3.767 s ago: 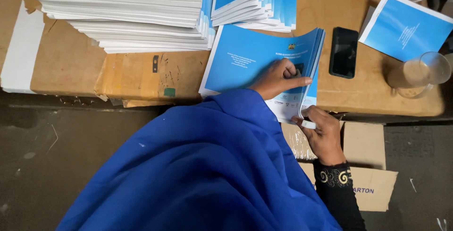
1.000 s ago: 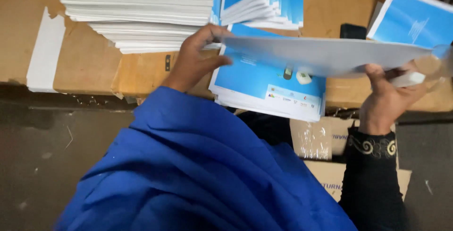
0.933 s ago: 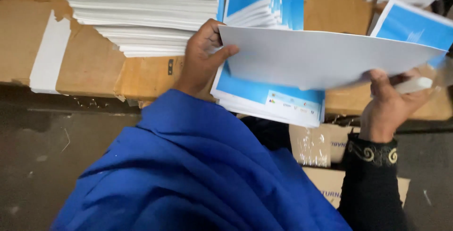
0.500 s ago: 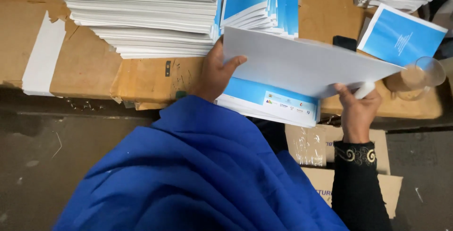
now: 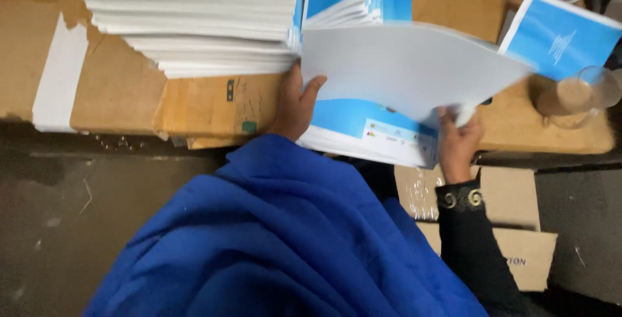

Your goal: Manually folding printed paper sheets into booklets and stacking them on a production table using a creasing tool.

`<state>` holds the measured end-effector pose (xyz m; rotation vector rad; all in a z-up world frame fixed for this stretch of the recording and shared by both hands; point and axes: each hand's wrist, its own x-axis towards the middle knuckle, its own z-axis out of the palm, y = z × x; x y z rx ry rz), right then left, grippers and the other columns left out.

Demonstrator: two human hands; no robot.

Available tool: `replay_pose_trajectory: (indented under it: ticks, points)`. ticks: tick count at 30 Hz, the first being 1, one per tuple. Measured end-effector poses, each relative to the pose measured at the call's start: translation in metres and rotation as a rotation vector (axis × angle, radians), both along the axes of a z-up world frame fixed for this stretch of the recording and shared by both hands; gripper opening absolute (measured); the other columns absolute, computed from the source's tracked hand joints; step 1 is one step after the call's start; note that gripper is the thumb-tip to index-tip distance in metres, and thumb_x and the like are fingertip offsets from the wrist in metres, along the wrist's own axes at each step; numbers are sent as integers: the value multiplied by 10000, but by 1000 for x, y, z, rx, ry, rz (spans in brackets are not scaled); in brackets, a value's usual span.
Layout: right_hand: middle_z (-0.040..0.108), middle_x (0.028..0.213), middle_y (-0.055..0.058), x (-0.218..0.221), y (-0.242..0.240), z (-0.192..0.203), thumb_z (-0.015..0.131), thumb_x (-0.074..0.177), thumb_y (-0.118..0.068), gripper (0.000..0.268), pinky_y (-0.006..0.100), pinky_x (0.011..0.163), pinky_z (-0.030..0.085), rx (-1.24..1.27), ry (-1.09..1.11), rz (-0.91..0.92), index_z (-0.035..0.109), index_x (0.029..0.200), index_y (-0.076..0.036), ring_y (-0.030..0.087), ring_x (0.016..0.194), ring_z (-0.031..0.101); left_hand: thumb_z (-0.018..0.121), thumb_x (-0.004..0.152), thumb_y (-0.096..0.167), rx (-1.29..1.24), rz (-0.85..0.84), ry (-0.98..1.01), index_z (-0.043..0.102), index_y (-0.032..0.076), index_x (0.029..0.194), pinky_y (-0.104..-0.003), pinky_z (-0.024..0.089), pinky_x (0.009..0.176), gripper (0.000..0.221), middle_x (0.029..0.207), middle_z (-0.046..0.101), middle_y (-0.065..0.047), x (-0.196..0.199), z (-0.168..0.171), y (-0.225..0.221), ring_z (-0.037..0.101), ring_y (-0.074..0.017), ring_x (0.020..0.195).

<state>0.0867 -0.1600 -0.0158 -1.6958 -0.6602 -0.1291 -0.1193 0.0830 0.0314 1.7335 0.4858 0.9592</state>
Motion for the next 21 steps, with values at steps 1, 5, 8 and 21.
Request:
replay_pose_trajectory:
  ticks: [1,5,8,21]
  points:
    - [565,851,99,-8,1,11,666,855,122,164,389,773,438,13,-12,-4,583,950,17,176,810,484,628,974,249,13,-4,-12,470,-130,1234,-507,393,1063,486,1190,584,-311,-1,1,-2,557,-352,1184]
    - [661,1009,189,-35,6,50,679,900,23,315,462,815,476,-250,-142,41,598,1205,15,320,948,642,520,1010,337,12,-2,201,439,-79,1321,-503,420,1041,526,1246,575,-282,-6,-3,-10,548,-398,1196]
    - [655,918,204,-53,1,38,723,877,-34,244,473,756,479,-302,-233,107,632,1102,-6,376,871,637,543,998,304,171,1,179,522,-41,1232,-505,486,823,417,1035,642,-256,-2,-16,-29,617,-424,983]
    - [653,1220,133,-136,35,130,439,967,-428,447,434,913,469,-170,-379,531,706,1140,-114,321,1012,639,538,974,287,-188,-175,57,406,4,1353,-542,473,957,491,1224,585,-259,-20,24,-47,558,-403,1180]
